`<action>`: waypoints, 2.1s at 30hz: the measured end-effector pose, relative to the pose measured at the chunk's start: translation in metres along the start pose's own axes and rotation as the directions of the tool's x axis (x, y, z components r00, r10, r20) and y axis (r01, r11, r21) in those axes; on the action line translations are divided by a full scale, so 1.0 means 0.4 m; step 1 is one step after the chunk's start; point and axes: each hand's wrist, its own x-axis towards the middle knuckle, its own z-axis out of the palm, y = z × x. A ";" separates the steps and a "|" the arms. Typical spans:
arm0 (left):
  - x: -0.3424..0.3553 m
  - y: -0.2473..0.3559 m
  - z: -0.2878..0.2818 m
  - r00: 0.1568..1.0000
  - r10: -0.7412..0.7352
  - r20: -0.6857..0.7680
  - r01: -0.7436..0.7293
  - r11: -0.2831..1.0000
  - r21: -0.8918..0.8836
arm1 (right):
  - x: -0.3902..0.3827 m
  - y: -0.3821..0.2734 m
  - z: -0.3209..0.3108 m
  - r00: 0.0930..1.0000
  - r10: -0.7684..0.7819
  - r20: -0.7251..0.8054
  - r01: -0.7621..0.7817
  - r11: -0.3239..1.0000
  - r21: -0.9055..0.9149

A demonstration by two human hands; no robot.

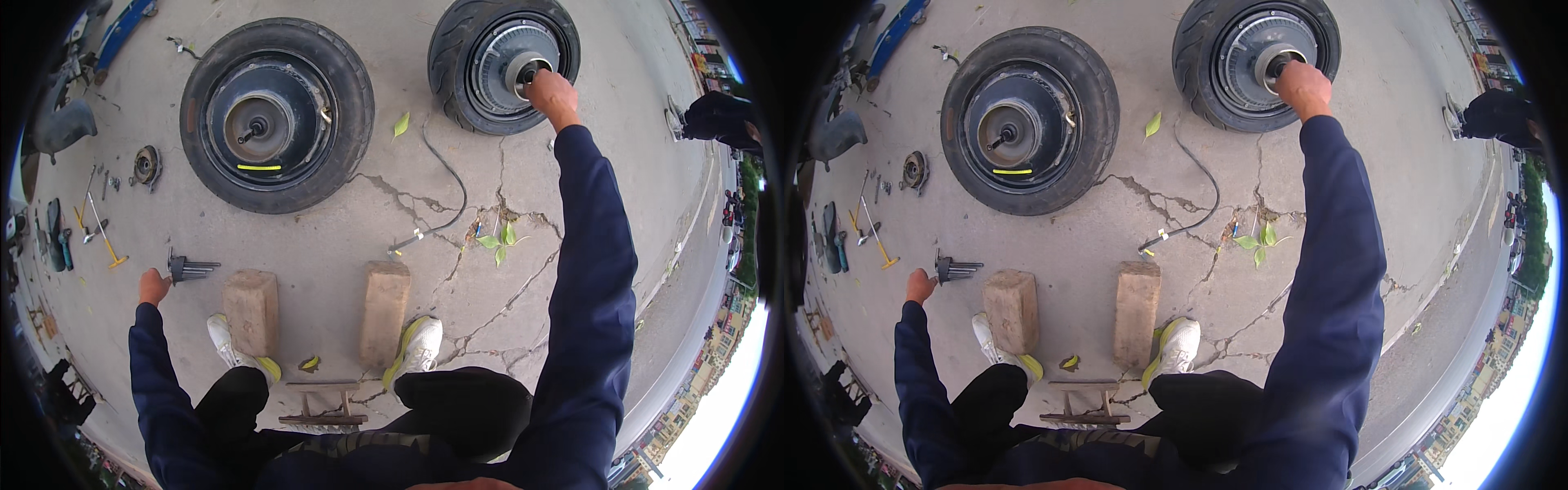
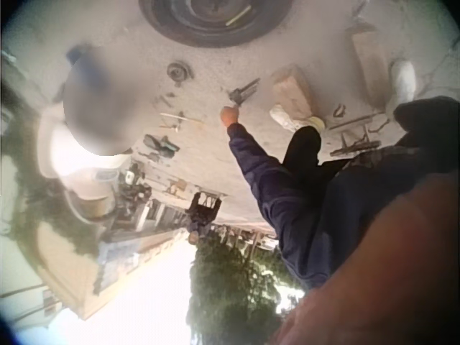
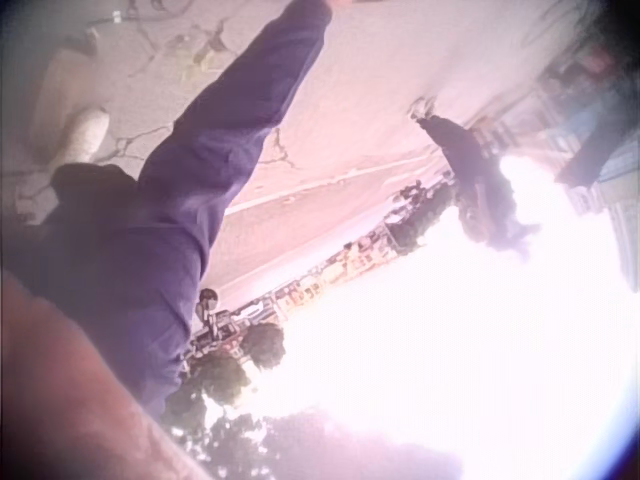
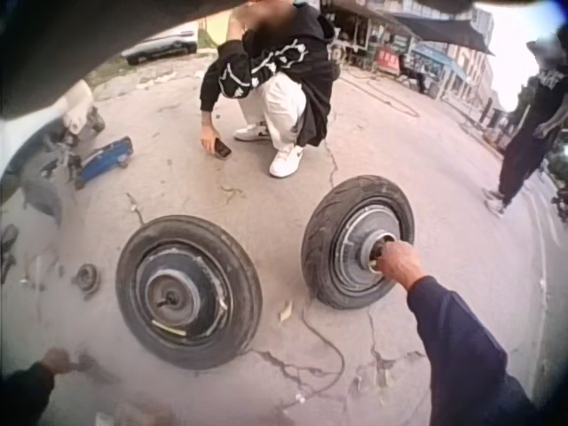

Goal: The person handles two motorcycle wheels, comparing their hubs and placing them on the ground. They retrieve bricks and a power drill, then sit on the ground to work on one wheel hub, using the drill to tighten or adjust components.

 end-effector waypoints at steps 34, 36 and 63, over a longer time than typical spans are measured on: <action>-0.844 0.757 -0.641 0.911 0.370 -0.182 -0.182 -0.034 -0.983 | -1.162 -0.088 -0.253 0.747 -0.592 0.303 0.612 0.790 0.035; -0.821 0.678 -0.557 0.954 0.277 -0.117 -0.103 -0.063 -0.993 | -1.186 -0.203 -0.184 0.695 -0.630 0.347 0.626 0.767 0.139; -0.854 0.649 -0.394 0.958 0.088 -0.274 -0.229 -0.347 -0.910 | -1.325 -0.629 0.142 0.418 -0.712 0.563 0.841 0.538 0.055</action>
